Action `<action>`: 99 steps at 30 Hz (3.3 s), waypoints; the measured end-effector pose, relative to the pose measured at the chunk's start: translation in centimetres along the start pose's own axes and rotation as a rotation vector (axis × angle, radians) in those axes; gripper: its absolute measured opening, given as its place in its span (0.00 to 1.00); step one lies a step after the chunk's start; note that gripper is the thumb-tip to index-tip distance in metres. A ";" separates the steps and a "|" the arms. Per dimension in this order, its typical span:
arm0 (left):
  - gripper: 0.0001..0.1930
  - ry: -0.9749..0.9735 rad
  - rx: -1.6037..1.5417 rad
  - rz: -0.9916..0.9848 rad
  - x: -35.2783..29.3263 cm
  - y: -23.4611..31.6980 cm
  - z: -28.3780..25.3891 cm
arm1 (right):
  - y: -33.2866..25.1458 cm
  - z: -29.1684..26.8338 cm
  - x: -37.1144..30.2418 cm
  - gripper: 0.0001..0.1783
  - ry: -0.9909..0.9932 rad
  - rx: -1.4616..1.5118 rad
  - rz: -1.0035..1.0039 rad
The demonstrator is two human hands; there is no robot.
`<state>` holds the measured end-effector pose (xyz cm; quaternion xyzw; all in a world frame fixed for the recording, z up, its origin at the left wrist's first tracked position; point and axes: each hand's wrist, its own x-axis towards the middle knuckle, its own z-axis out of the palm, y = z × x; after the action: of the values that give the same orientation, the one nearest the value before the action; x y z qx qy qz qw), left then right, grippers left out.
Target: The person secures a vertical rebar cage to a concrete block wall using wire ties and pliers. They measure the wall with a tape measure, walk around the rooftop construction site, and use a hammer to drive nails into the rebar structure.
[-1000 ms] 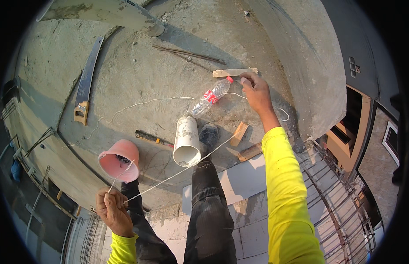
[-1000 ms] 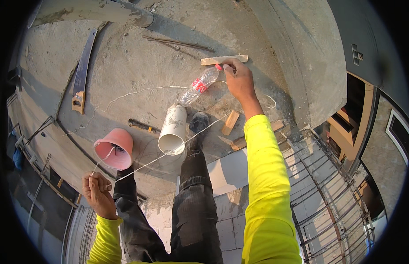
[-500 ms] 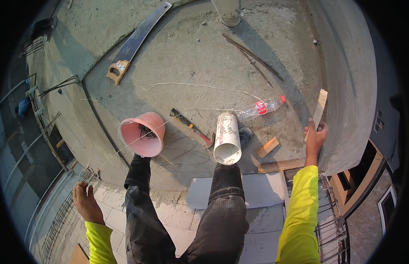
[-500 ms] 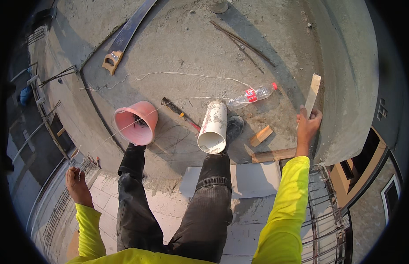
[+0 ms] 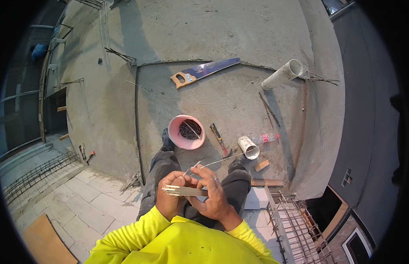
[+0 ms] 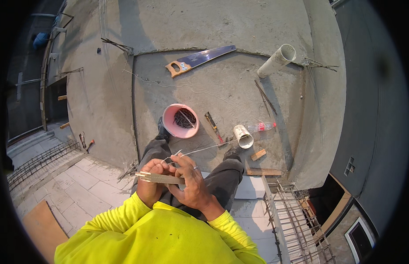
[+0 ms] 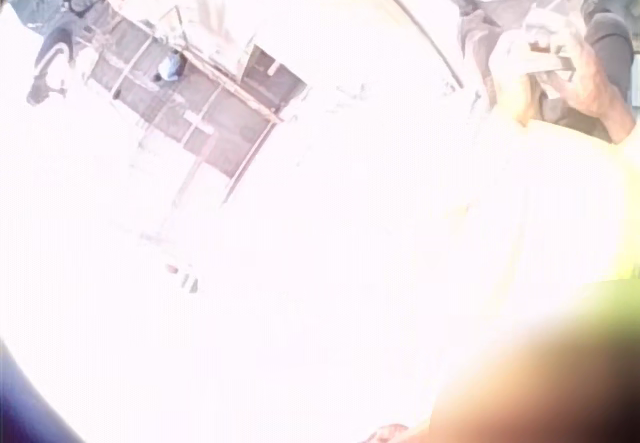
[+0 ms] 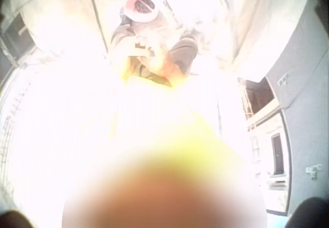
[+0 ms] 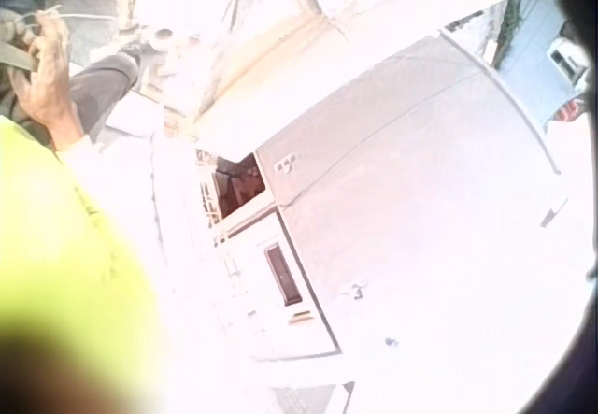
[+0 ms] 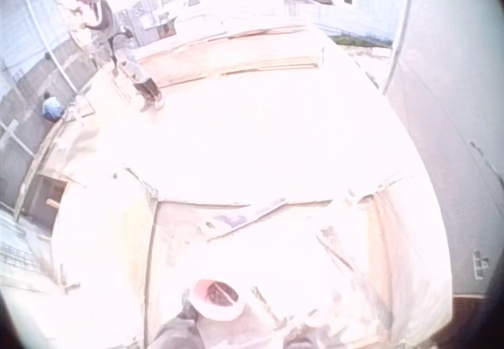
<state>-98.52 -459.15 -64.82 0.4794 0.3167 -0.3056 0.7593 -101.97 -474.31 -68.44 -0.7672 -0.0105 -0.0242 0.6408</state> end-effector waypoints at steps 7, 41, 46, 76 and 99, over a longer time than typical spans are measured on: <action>0.14 -0.317 0.190 0.170 -6.4 14.3 -9.2 | -13.9 12.0 4.1 0.23 -0.015 -0.312 0.039; 0.35 0.308 0.700 0.662 -25.3 13.5 -23.0 | -28.7 23.7 4.6 0.05 -0.678 -0.488 -0.616; 0.24 0.472 0.523 0.654 -26.9 13.5 -24.9 | -29.8 25.1 4.3 0.05 -0.697 -0.482 -0.626; 0.15 -0.032 0.879 0.616 -31.0 17.4 -27.2 | -28.3 26.6 8.6 0.06 -0.989 -0.389 -0.380; 0.19 -0.022 1.464 0.703 -30.6 23.1 -27.0 | -34.8 26.2 12.2 0.05 -0.899 -0.399 -0.505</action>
<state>-104.65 -421.17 -37.99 0.9229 -0.1400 -0.1838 0.3081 -90.77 -442.50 -38.32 -0.7821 -0.4620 0.1511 0.3899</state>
